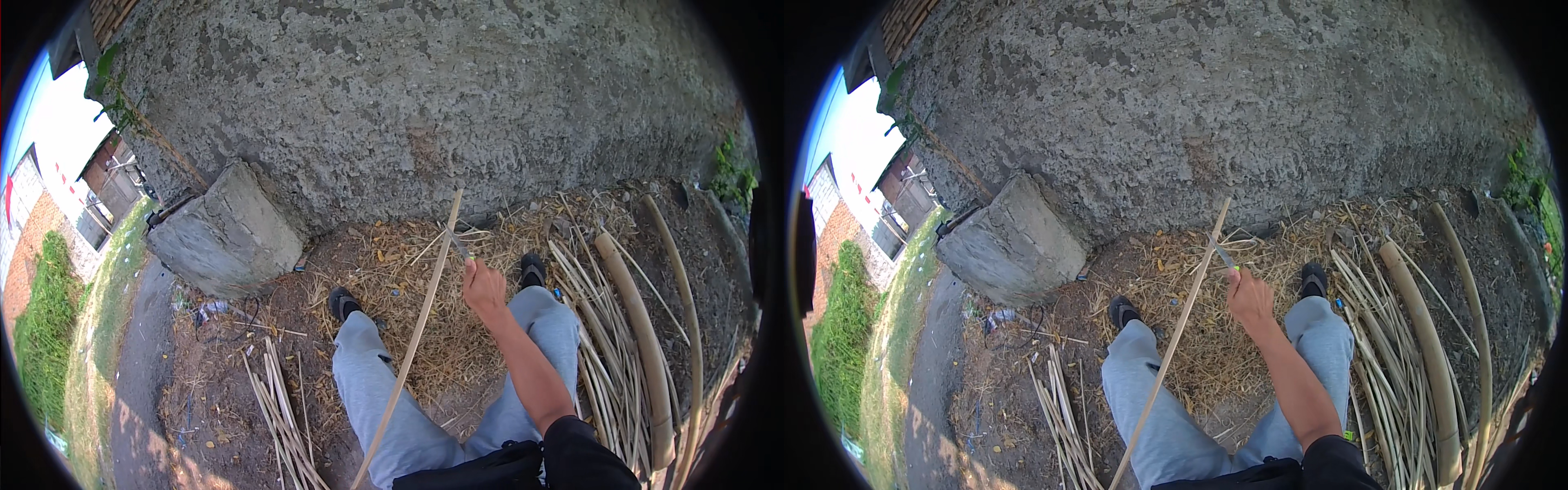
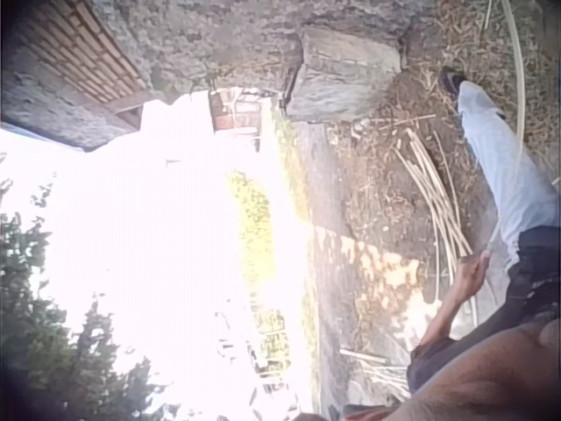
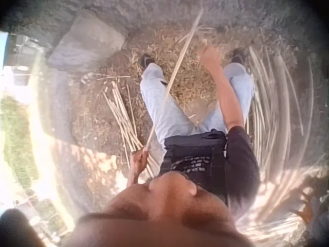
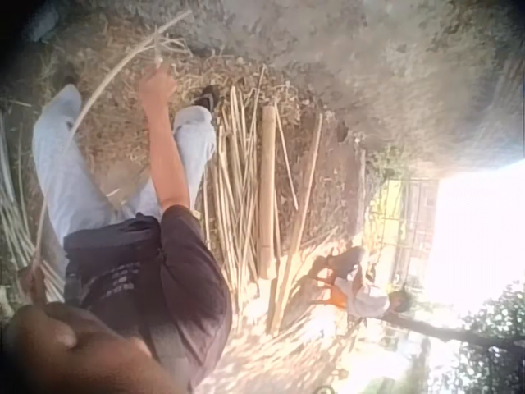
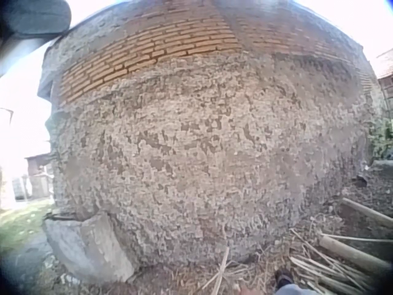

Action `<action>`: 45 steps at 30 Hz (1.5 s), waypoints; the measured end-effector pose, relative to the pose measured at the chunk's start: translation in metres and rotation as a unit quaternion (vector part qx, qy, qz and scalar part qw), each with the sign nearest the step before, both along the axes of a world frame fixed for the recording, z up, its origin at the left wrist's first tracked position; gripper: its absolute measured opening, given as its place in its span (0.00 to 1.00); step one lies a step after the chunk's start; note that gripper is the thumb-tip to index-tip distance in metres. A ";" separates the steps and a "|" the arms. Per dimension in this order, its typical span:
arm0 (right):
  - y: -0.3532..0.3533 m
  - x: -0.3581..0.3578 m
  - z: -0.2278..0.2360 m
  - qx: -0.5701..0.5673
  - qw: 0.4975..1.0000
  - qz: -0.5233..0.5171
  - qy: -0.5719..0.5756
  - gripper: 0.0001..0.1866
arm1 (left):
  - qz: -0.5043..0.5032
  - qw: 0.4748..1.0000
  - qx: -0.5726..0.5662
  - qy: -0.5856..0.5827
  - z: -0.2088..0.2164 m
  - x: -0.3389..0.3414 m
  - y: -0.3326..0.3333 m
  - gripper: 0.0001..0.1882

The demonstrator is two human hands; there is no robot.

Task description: The person scrapes and shaves bamboo strips using a knife and bends them by hand.

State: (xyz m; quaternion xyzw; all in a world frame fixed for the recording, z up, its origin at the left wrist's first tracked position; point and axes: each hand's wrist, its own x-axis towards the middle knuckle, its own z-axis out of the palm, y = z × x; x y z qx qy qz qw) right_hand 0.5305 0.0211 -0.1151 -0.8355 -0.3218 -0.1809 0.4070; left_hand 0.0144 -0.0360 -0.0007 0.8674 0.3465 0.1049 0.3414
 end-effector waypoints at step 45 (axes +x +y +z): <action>-0.034 -0.064 0.016 -0.018 0.968 0.237 -0.073 0.18 | 0.125 0.969 -0.213 0.001 -0.002 -0.078 0.002 0.25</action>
